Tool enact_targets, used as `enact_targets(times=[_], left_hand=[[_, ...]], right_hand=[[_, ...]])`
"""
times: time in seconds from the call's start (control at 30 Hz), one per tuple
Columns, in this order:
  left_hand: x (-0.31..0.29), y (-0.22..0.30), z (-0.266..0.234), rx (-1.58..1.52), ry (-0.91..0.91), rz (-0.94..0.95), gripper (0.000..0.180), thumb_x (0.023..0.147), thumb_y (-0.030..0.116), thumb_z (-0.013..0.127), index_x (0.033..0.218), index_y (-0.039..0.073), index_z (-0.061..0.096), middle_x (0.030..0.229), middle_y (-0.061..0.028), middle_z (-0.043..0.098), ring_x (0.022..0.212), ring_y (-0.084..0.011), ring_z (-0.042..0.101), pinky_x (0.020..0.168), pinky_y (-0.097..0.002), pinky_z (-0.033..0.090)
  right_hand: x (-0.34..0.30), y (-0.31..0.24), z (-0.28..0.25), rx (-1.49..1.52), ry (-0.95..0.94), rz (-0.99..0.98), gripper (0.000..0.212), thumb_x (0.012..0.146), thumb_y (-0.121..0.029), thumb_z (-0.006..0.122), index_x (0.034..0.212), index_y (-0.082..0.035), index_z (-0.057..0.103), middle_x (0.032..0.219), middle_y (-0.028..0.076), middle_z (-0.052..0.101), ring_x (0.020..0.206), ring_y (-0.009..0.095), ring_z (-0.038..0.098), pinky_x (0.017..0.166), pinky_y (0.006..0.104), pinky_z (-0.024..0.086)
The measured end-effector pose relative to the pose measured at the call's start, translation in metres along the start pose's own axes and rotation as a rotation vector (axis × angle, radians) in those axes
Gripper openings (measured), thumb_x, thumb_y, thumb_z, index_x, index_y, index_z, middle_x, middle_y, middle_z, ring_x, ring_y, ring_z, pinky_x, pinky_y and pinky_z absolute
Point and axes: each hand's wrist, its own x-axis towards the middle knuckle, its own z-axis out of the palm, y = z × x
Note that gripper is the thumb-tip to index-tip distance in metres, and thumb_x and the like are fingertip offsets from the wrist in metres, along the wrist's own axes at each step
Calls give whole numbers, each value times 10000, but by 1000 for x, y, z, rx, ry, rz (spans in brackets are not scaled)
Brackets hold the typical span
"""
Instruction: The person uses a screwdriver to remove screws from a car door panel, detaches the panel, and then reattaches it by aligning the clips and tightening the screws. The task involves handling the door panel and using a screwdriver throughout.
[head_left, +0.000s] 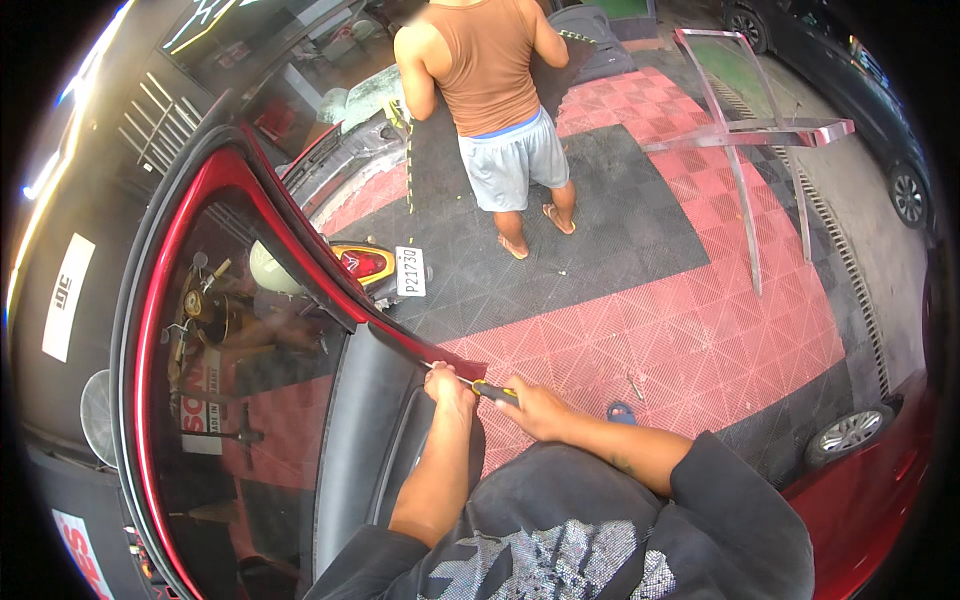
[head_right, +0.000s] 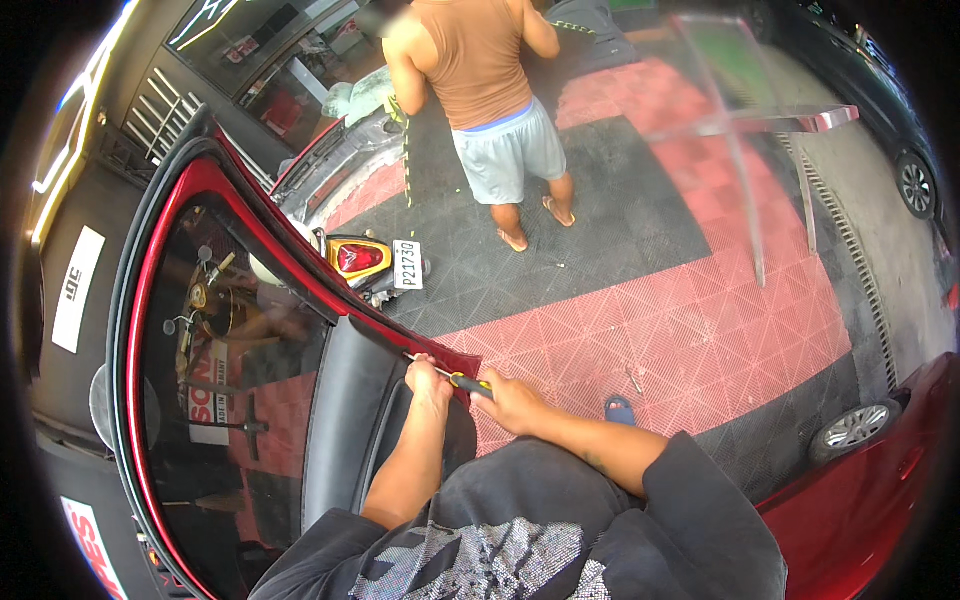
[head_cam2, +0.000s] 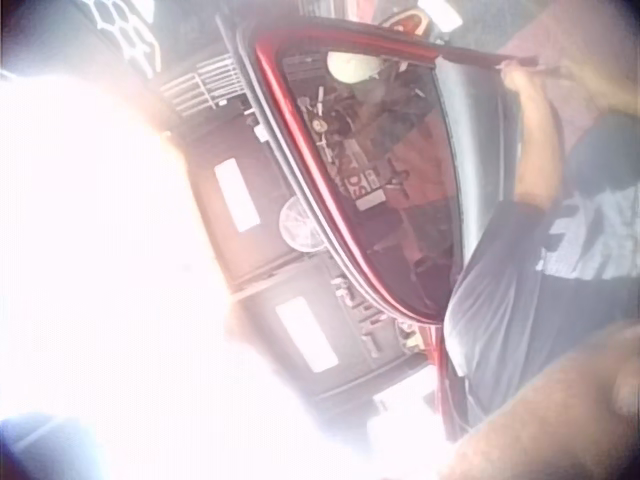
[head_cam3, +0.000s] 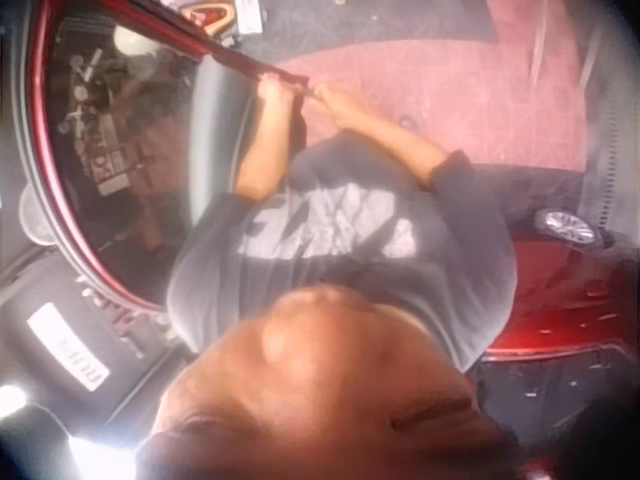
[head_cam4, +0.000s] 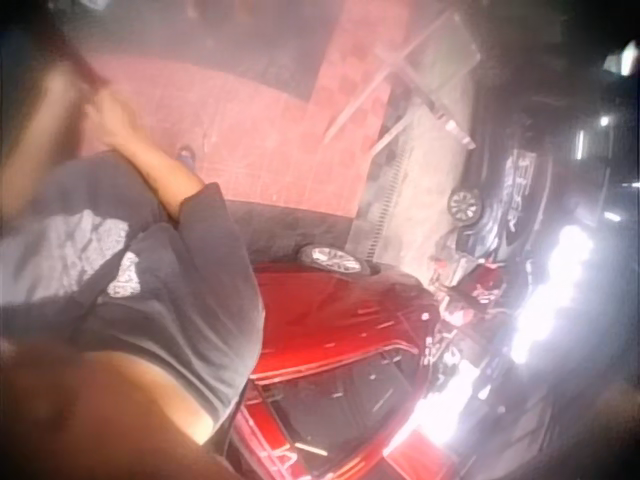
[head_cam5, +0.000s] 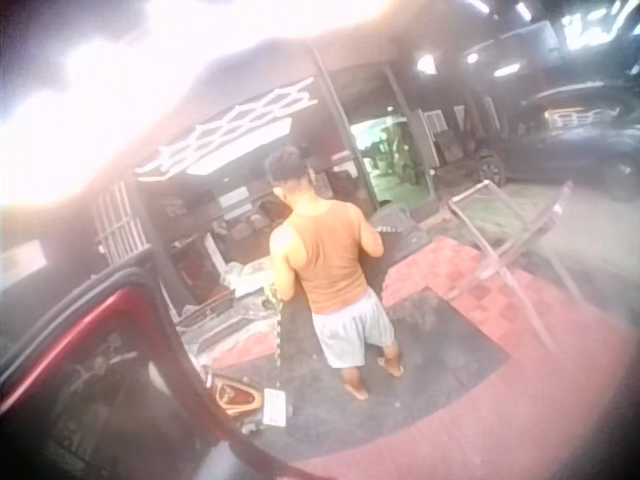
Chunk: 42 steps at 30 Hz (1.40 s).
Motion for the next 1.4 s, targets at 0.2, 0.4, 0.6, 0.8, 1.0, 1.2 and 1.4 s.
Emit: enact_targets(times=[0.2, 0.4, 0.6, 0.8, 1.0, 1.2, 1.4], left_hand=[[14, 4, -15, 41, -74, -101, 155, 1075, 175, 450, 1031, 105, 582, 848, -28, 593, 554, -129, 494, 420, -284, 340], [25, -4, -13, -90, 0, -69, 169, 1058, 105, 446, 986, 111, 598, 853, -26, 587, 584, -128, 510, 445, -272, 366], [17, 10, -15, -25, -82, -157, 228, 1116, 221, 439, 981, 122, 595, 709, 4, 562, 463, -89, 388, 408, -273, 287], [14, 10, -13, -32, -65, -135, 255, 1119, 228, 449, 948, 121, 604, 710, 3, 572, 464, -93, 409, 414, -269, 300], [19, 10, -16, -114, -128, -167, 227, 1108, 203, 469, 956, 112, 612, 727, 7, 591, 483, -81, 421, 414, -263, 294], [17, 6, -10, -84, -29, -115, 197, 1083, 173, 492, 936, 127, 615, 706, 8, 579, 462, -82, 403, 401, -260, 279], [14, 12, -13, -106, -66, -159, 223, 1100, 231, 471, 961, 136, 617, 692, 27, 572, 452, -78, 403, 385, -245, 286]], right_hand=[[8, 3, -7, 612, -98, 375, 253, 1072, -391, 586, 1085, -138, 592, 657, 28, 539, 500, 224, 512, 507, 410, 451], [3, -20, -11, -243, -180, 64, 345, 1037, -389, 628, 1194, -81, 628, 847, 106, 682, 850, 302, 706, 693, 451, 547], [-11, -21, -14, 79, 96, 126, 332, 1053, -408, 588, 1110, -81, 595, 821, 131, 690, 730, 296, 703, 704, 457, 549], [-4, -18, -20, -470, -14, -234, 353, 997, -403, 649, 1119, -84, 558, 864, 204, 719, 800, 371, 738, 699, 483, 577], [8, 7, 1, 653, -237, 488, 355, 1057, -400, 594, 1236, -95, 568, 765, 111, 672, 696, 274, 709, 623, 413, 560], [-1, -23, -18, -430, -26, -147, 386, 1055, -372, 608, 1316, -90, 575, 797, 98, 689, 704, 256, 712, 618, 413, 547], [11, 0, 6, 1118, -371, 765, 307, 1098, -360, 551, 1284, -118, 580, 709, -24, 488, 561, 109, 440, 517, 335, 399]])
